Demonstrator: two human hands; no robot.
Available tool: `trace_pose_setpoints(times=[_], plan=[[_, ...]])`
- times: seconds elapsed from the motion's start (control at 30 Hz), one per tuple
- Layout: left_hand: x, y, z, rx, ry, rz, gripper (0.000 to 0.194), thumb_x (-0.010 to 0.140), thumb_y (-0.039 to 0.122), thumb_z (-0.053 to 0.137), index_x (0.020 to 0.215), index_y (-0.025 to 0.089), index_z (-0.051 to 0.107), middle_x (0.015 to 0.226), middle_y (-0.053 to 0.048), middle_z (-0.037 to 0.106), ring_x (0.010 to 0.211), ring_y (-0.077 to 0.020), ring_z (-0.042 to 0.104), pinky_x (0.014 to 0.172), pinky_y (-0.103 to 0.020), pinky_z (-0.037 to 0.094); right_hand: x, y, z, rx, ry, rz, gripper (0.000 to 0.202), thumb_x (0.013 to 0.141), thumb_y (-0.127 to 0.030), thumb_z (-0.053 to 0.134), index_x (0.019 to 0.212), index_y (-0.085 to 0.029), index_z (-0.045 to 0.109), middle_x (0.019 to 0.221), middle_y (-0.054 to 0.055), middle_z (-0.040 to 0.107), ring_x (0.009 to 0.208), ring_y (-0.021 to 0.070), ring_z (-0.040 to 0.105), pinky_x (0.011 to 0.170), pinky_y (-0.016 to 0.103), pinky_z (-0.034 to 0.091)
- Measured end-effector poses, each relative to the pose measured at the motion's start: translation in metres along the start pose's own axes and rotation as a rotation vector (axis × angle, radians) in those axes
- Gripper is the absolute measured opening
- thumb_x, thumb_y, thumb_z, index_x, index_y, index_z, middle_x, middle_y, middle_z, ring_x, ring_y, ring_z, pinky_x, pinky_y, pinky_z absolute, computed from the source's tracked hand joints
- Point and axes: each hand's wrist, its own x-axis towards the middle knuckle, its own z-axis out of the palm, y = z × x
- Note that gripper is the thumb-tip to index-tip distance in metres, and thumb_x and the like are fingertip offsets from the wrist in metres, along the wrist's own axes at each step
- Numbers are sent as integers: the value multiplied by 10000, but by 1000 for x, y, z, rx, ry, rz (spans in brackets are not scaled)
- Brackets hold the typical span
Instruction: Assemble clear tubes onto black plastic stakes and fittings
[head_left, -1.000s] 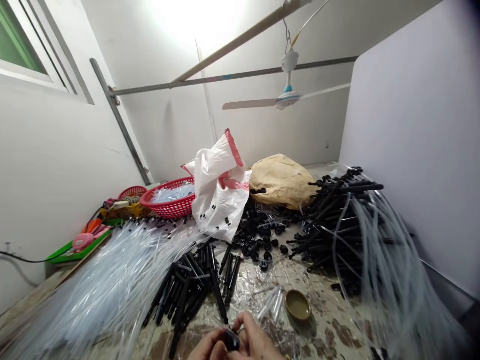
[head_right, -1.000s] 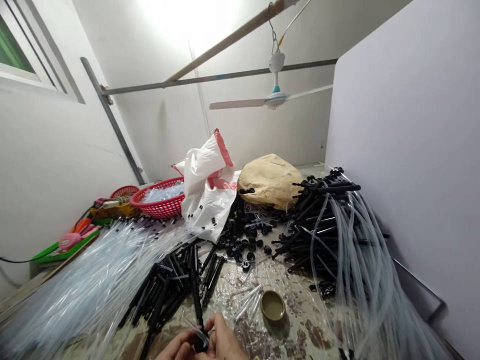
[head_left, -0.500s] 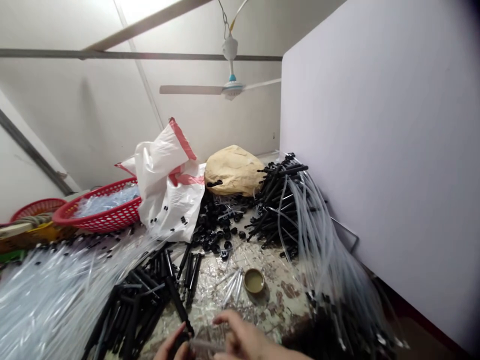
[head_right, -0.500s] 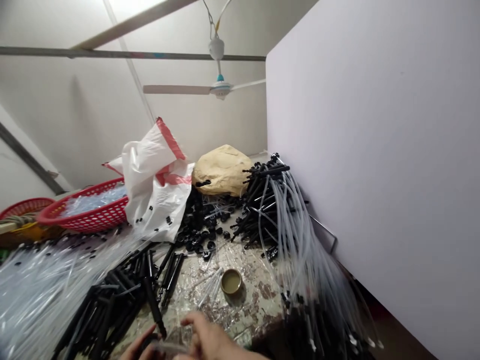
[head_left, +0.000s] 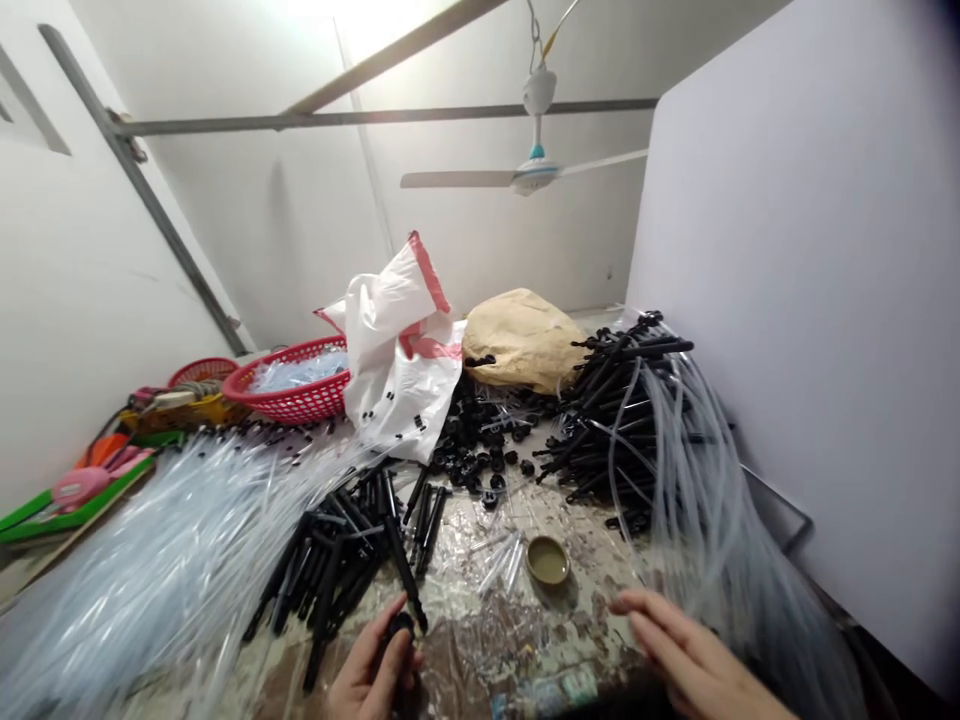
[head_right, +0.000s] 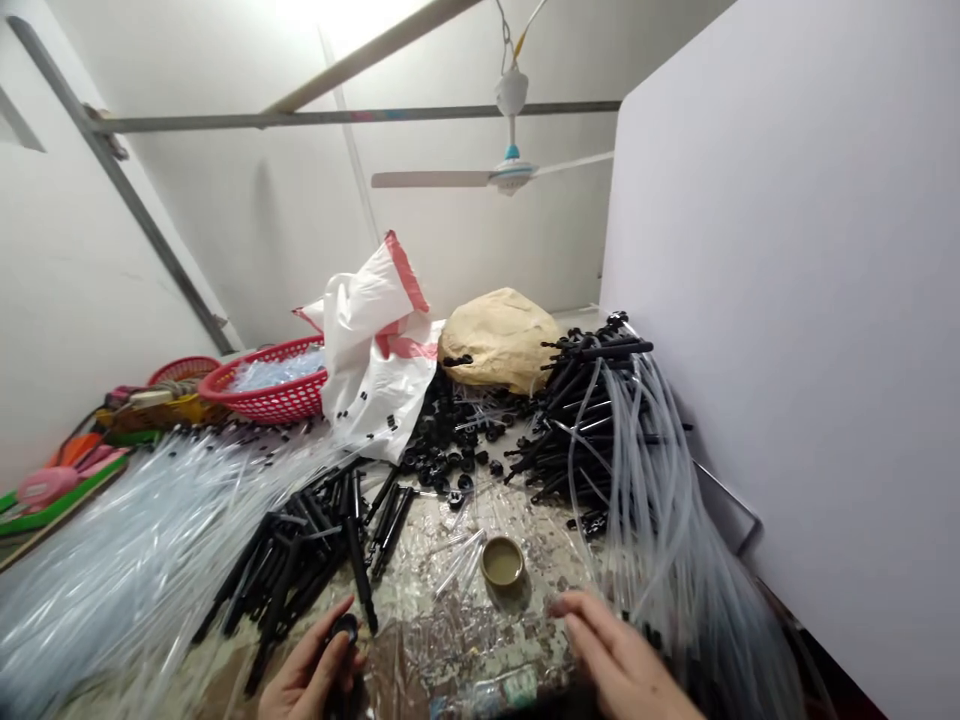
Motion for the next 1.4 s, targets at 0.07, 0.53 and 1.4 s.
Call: trace_pose_setpoints(times=[0.07,0.53,1.4], plan=[[-1,0,-2,23,20,32,550,598,451,736,1074,188,654,598,7,641,581,-164,600,541,-232,488,3,-14,36,-53,-96,-113,417,788,-582,430,911,-229,615,726,12,527,656,141,484,604,232,404],[-7,-4,-8,-559,-75,3,349,774,292,633,1094,152,643,963,-103,671,736,-144,614,611,-218,457,40,8,123,-250,-436,-179,444,856,-504,335,1028,-182,588,562,-21,469,558,145,469,547,256,364],[-5,-6,-7,-570,-97,74,224,787,263,613,985,162,636,895,-74,647,569,-67,521,441,-163,298,42,17,125,-218,-402,-199,454,833,-507,373,1052,-192,615,572,-1,543,556,154,511,518,249,379]])
